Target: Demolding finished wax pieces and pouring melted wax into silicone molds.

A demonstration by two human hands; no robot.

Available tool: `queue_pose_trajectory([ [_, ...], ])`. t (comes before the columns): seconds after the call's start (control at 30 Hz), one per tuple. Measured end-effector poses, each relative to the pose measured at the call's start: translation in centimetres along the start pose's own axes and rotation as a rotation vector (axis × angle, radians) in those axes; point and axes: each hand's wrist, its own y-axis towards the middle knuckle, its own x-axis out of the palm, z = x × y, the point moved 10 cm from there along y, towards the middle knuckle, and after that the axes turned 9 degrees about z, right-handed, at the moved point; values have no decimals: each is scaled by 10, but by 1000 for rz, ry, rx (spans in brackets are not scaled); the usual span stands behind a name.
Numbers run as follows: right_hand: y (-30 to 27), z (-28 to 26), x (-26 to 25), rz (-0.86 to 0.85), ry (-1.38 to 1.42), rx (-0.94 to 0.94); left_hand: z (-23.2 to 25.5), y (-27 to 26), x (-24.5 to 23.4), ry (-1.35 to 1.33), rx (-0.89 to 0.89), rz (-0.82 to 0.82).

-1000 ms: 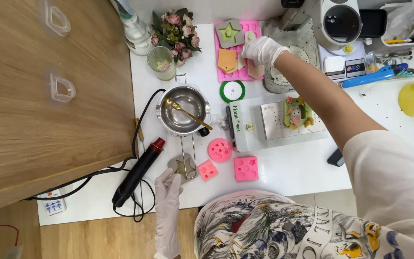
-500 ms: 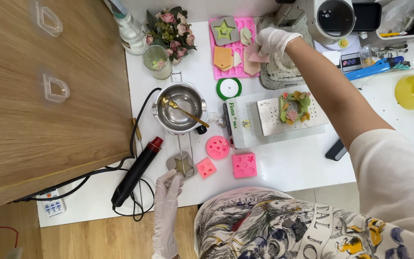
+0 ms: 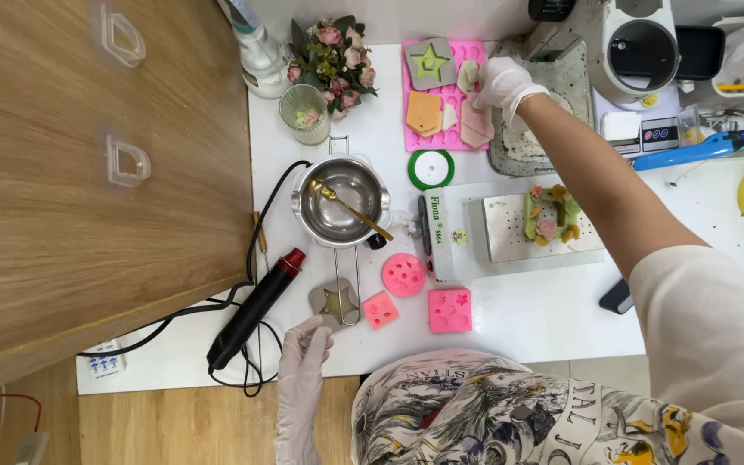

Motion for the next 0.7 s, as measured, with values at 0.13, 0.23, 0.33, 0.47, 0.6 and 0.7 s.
queue_pose_trajectory([
  [0.13, -54, -30, -51, -26, 87, 63, 1, -6, 3, -21, -25, 15],
  [0.23, -98, -87, -77, -117, 507, 36, 6, -10, 7, -7, 26, -5],
  [0.33, -151, -172, -110, -218, 995, -147, 12, -8, 18, 16, 118, -60],
  [0.47, -194, -254, -110, -328, 863, -307, 29, -18, 28, -1, 179, -121],
  [0.6, -197, -277, -81, -350, 660, -346, 26, -30, 13, -19, 192, -94],
  [0.7, -217, -275, -137, -137, 610, -372, 6, -27, -9, 4, 192, -65],
])
